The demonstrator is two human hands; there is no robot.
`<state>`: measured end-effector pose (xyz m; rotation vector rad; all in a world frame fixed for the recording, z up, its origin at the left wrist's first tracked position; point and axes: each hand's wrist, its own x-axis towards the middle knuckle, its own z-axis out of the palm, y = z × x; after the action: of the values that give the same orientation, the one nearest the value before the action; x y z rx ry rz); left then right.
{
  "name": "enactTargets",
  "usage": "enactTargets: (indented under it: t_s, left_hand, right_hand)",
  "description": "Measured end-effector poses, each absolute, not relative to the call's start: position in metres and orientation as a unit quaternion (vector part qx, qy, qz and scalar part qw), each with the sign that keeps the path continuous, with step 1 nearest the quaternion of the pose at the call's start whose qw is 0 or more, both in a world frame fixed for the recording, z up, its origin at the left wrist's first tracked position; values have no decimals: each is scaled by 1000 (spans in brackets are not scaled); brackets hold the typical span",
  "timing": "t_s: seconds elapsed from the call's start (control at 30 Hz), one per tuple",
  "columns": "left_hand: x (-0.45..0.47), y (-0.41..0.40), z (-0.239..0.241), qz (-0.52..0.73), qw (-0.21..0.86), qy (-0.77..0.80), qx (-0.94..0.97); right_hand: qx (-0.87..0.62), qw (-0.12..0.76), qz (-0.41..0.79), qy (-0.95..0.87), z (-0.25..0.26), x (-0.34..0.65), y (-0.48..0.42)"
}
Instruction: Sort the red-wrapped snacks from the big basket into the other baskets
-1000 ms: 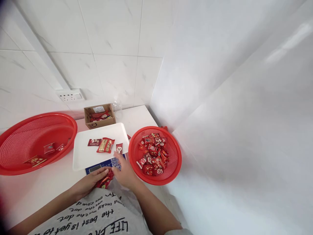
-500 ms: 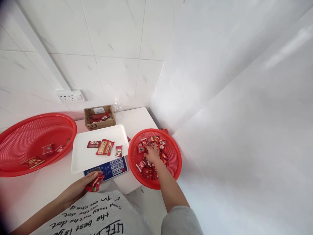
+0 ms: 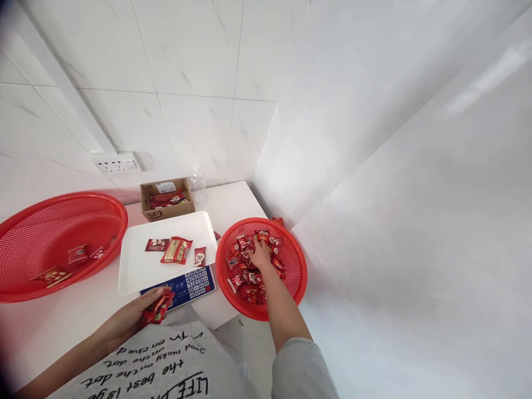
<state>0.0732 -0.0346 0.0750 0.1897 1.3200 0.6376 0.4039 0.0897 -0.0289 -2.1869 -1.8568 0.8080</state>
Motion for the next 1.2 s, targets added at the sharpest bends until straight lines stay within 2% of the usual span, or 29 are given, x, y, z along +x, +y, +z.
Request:
enactTargets:
  t_s: [0.17, 0.43, 0.6, 0.9, 1.2]
  left_hand:
    - [67, -37, 78, 286, 739, 603, 93]
    - [68, -35, 64, 295, 749, 589, 72]
    - [73, -31, 69, 294, 743, 595, 92]
    - [74, -34, 82, 293, 729, 613, 79]
    - [72, -36, 85, 295, 722, 620, 86]
  right_hand:
    - [-700, 70, 293, -648, -39, 376, 71]
    - [-631, 89, 349, -687, -17, 377, 32]
    - [-672, 94, 341, -650, -28, 389, 50]
    - [-780, 86, 249, -568, -66, 361, 76]
    - [-804, 143, 239, -524, -85, 412, 90]
